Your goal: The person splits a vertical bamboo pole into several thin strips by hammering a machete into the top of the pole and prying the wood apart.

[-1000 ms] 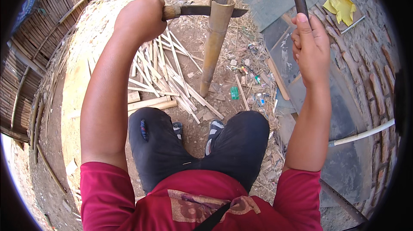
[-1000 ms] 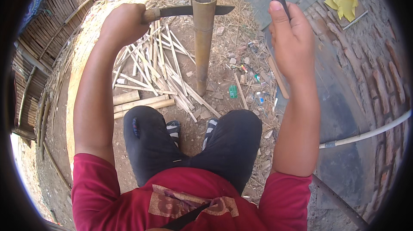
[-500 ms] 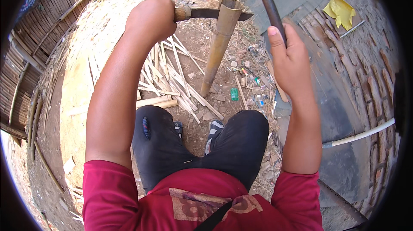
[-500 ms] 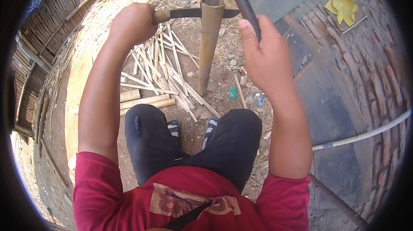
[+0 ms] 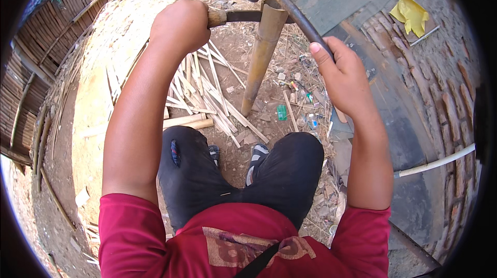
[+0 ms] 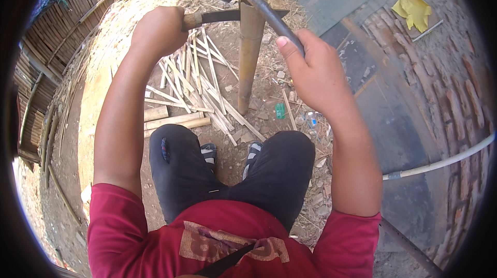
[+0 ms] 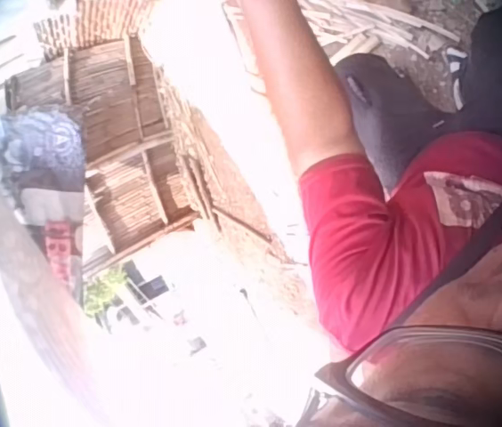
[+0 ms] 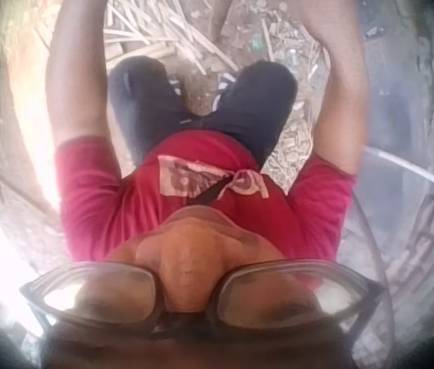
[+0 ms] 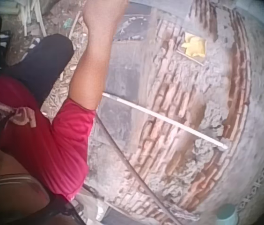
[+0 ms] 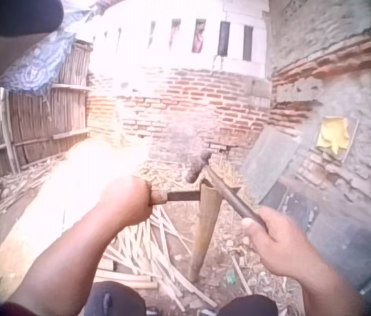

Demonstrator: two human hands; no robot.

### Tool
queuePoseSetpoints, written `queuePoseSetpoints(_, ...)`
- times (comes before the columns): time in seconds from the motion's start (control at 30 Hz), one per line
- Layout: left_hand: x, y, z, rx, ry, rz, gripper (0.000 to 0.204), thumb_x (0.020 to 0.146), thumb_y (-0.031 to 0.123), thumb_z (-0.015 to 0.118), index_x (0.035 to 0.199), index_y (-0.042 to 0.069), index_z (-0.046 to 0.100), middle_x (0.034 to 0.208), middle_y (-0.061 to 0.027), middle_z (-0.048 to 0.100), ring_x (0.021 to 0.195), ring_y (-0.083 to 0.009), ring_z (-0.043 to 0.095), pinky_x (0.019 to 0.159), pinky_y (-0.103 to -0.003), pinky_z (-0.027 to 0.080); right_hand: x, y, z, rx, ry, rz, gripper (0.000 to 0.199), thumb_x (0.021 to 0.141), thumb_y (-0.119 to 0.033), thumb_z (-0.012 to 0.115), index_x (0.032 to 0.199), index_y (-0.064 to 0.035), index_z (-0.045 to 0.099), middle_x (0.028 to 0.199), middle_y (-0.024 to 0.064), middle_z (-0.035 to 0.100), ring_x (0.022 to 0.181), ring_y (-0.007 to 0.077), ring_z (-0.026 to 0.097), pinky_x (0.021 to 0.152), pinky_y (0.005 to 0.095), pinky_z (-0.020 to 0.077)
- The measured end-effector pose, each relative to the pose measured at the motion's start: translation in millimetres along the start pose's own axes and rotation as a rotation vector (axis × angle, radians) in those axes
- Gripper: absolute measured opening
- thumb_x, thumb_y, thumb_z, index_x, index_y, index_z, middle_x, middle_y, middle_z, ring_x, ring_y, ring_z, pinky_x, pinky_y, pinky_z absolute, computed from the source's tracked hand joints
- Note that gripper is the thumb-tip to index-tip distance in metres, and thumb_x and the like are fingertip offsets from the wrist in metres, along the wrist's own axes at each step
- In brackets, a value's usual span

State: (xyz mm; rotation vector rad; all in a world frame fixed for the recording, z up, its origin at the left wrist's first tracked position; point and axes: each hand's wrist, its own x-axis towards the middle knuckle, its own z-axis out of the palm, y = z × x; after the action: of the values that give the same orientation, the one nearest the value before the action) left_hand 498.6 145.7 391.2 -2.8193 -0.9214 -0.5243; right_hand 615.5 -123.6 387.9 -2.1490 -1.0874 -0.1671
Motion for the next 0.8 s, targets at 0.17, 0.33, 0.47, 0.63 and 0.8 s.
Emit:
queuePoseSetpoints(0.17,-3,5,3,-0.001,-0.041,-0.012,0.020,0.085,0.014,0.066,0.101,0.006,0.074,0.096,-0.0178,0.075,0.094,-0.0362,0.073,0.085,-0.047,0.058,5,-6,4,0.144,0.229,-0.092,0.045,0.105,-0.042,0.059,0.096,0.0011,0.061,0.066,0.0100,0.056,0.060,0.0195,0.054,0.060,0.0402,0.0451)
queuePoseSetpoints(0.33,-7,3,9,-0.001,-0.016,-0.039,0.020,0.085,0.014,0.066,0.101,0.006,0.073,0.096,-0.0176,0.075,0.093,-0.0361,0.073,0.085,-0.047,0.058,5,11,9,-0.073,0.044,-0.037,0.046,0.105,-0.043,0.059,0.095,0.0011,0.061,0.069,0.0107,0.061,0.065,0.0196,0.059,0.062,0.0405,0.0458)
queuePoseSetpoints(0.47,-9,7,5,-0.019,-0.036,-0.012,0.020,0.085,0.014,0.067,0.102,0.006,0.073,0.098,-0.0178,0.075,0.093,-0.0359,0.073,0.085,-0.047,0.058,9,3,-4,0.115,0.194,-0.040,0.040,0.106,-0.041,0.058,0.097,-0.0022,0.061,0.069,0.0027,0.053,0.065,0.0128,0.051,0.060,0.0315,0.0417)
queuePoseSetpoints(0.63,-8,11,8,-0.017,-0.048,-0.030,0.019,0.084,0.014,0.068,0.101,0.006,0.073,0.098,-0.0172,0.075,0.093,-0.0356,0.073,0.085,-0.047,0.058,-4,13,18,-0.066,0.065,-0.107,0.041,0.104,-0.040,0.059,0.098,0.0004,0.063,0.069,0.0140,0.061,0.064,0.0266,0.061,0.062,0.0398,0.0469)
queuePoseSetpoints(0.8,-10,7,9,-0.020,-0.071,-0.058,0.020,0.084,0.014,0.068,0.101,0.007,0.073,0.098,-0.0174,0.075,0.095,-0.0354,0.073,0.086,-0.047,0.058,2,-9,-4,0.129,0.195,-0.035,0.041,0.104,-0.040,0.060,0.100,0.0006,0.063,0.068,0.0133,0.061,0.061,0.0285,0.060,0.061,0.0426,0.0465)
